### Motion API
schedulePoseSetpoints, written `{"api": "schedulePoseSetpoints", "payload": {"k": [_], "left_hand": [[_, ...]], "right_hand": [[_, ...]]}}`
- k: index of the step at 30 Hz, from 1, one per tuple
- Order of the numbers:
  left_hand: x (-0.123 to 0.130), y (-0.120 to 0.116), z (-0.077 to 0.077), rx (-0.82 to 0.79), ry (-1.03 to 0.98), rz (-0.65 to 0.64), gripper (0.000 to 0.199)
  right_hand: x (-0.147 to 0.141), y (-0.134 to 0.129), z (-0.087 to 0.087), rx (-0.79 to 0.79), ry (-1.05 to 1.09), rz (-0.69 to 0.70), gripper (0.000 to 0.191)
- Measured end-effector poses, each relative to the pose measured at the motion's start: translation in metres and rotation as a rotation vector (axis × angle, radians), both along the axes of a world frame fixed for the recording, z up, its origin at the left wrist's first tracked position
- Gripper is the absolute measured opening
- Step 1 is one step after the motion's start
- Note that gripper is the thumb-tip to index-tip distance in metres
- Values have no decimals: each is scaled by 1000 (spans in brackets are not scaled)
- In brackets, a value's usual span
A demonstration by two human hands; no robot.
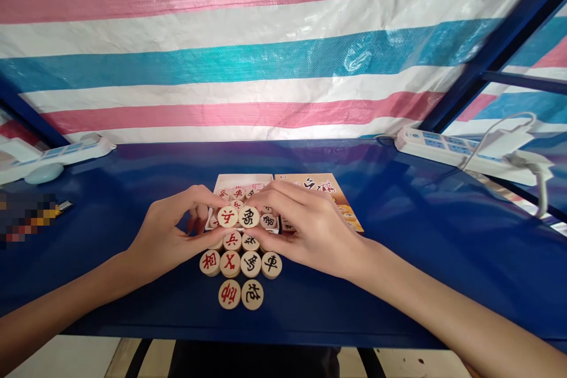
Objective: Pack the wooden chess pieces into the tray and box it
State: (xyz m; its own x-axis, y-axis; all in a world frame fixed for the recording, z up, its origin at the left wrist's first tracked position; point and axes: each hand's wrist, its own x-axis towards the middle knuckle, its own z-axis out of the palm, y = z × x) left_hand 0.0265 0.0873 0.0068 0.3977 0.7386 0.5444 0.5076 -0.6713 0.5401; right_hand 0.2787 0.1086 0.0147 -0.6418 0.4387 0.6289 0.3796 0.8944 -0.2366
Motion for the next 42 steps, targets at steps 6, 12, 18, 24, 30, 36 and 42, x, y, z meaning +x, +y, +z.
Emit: {"api": "schedulePoseSetpoints", "payload": {"k": [6, 12, 18, 24, 30, 36, 42], "left_hand": [[2, -1, 2, -23, -10, -5, 25], [0, 1, -1, -17, -8, -8, 26], [0, -1, -2, -14, -11, -10, 26], [-3, 12, 7, -9, -20, 75, 21], [-13, 51, 1, -14, 44, 176, 15], [-12, 67, -5, 24, 156, 207, 17], [-14, 65, -3, 64, 216, 219, 20]], "right_hand": [[1, 0, -2, 8, -12, -49, 34], [2, 0, -3, 0, 1, -24, 33], [-1, 0, -1, -27, 5, 3, 31], [0, 1, 10, -103, 45, -180, 24], [8, 20, 16, -10, -40, -370, 24], [11, 45, 5, 11, -207, -400, 28], [6, 49, -1, 61, -276, -448, 27]]}}
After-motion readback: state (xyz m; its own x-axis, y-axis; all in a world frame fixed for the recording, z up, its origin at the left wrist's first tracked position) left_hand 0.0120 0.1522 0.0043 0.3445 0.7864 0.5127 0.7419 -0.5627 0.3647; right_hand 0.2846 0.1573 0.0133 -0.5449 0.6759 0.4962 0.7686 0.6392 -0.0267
